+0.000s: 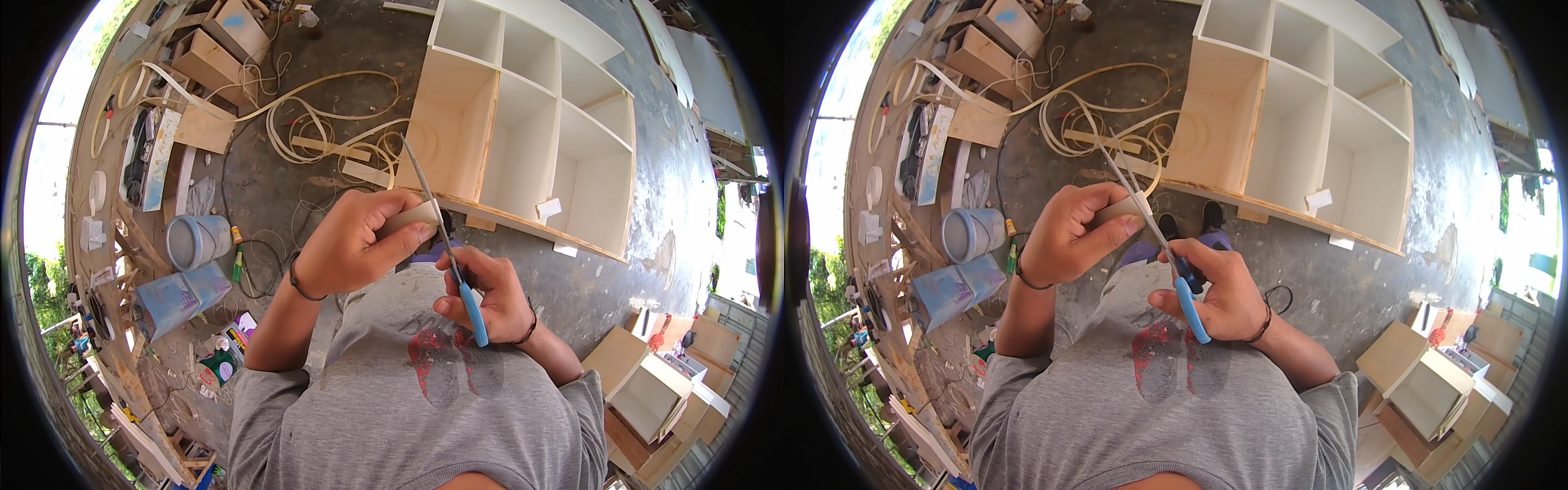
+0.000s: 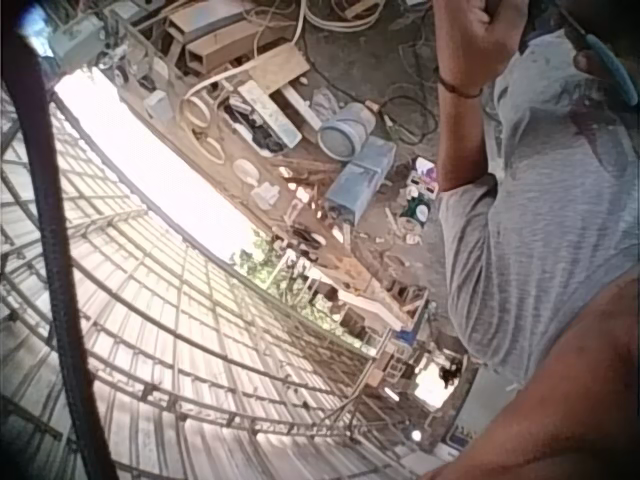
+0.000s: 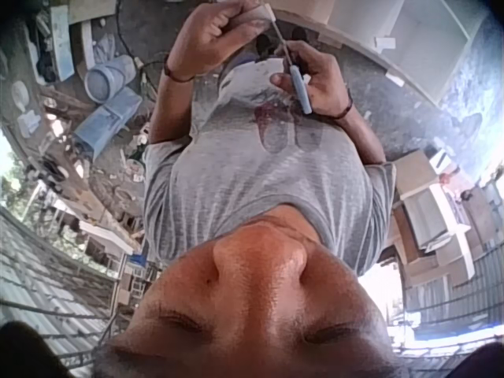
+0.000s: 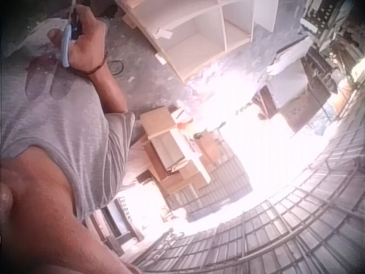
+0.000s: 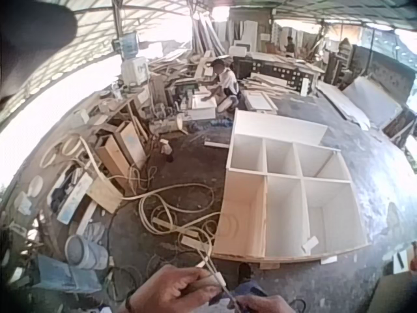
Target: The person measures and cuts strips of edge banding with scissors, then applies them to the exposed edges of a white wooden cabinet. The person repeatedly measures, cuts, and adheres the banding to multiple edges of the cabinet structure.
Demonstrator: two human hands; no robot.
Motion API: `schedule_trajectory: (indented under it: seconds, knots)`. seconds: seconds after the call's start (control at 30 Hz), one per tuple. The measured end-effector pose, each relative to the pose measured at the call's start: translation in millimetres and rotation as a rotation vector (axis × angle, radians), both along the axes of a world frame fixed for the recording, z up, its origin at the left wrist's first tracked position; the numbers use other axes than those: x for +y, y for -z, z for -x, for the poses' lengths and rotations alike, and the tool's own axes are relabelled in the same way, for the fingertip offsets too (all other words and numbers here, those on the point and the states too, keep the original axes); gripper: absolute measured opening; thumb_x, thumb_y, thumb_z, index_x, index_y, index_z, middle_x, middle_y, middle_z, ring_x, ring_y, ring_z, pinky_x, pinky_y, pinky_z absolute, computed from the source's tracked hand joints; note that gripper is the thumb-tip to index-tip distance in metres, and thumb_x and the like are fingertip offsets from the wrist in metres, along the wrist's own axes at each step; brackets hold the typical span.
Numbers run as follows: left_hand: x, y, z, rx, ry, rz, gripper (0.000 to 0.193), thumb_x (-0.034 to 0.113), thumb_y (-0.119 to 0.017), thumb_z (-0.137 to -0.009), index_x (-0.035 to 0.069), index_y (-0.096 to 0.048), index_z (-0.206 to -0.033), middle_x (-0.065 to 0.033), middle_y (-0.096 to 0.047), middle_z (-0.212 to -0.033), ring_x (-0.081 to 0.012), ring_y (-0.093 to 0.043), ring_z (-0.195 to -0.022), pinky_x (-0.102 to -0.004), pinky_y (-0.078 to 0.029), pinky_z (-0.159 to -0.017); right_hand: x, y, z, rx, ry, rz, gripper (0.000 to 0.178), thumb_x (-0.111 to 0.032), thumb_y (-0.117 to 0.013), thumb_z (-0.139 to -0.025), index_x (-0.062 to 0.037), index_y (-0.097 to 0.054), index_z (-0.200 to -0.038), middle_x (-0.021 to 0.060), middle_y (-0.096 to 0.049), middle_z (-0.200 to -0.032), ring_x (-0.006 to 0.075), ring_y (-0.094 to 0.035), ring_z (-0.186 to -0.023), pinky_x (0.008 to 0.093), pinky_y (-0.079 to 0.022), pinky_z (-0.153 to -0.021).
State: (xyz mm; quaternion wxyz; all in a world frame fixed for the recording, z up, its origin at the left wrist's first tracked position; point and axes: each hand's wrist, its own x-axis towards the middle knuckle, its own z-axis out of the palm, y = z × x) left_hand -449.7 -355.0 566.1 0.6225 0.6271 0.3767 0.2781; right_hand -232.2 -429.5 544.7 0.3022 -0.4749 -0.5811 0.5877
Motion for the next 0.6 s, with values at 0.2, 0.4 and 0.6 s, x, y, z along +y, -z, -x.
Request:
schedule_trajectory:
  seconds: [0.2, 0.4, 0.6]
  knots:
    - [-1.5, 0.6, -0.1, -0.018, 0.010, 0.019, 0.007, 0.005, -0.059, -0.092, -0.001, -0.063, -0.092, 0.0085, -0.047, -0.064, 0.0013, -0.035, -0.058, -0.0189, -0.027, -0.049, -2.4, 0.7, -0.8, 0.003, 0.000, -0.007, 0.044, -0.025, -0.080, -0.075, 0.0010, -0.061, -0.105, 0.0000, -0.052, -0.062, 0.0077, -0.051, -0.057, 0.0237, -0.041, -0.054]
    - [-4.9, 1.1, -0.2, -0.019, 0.009, 0.004, 0.007, 0.005, -0.060, -0.092, -0.001, -0.063, -0.092, 0.0080, -0.048, -0.065, 0.0013, -0.036, -0.059, -0.0186, -0.028, -0.050, -4.6, -1.4, -0.9, -0.014, -0.002, -0.024, 0.045, -0.026, -0.081, -0.075, 0.0011, -0.061, -0.106, 0.0008, -0.052, -0.062, 0.0083, -0.052, -0.056, 0.0240, -0.042, -0.054]
    - [-6.1, -5.2, -0.2, 0.020, 0.015, 0.032, 0.008, 0.009, -0.061, -0.089, 0.001, -0.063, -0.089, 0.0022, -0.055, -0.066, -0.0026, -0.044, -0.061, -0.0211, -0.038, -0.053, -8.0, -2.2, -2.8, -0.038, -0.009, -0.042, 0.045, -0.026, -0.081, -0.075, 0.0010, -0.061, -0.106, 0.0011, -0.053, -0.063, 0.0085, -0.053, -0.056, 0.0244, -0.042, -0.053]
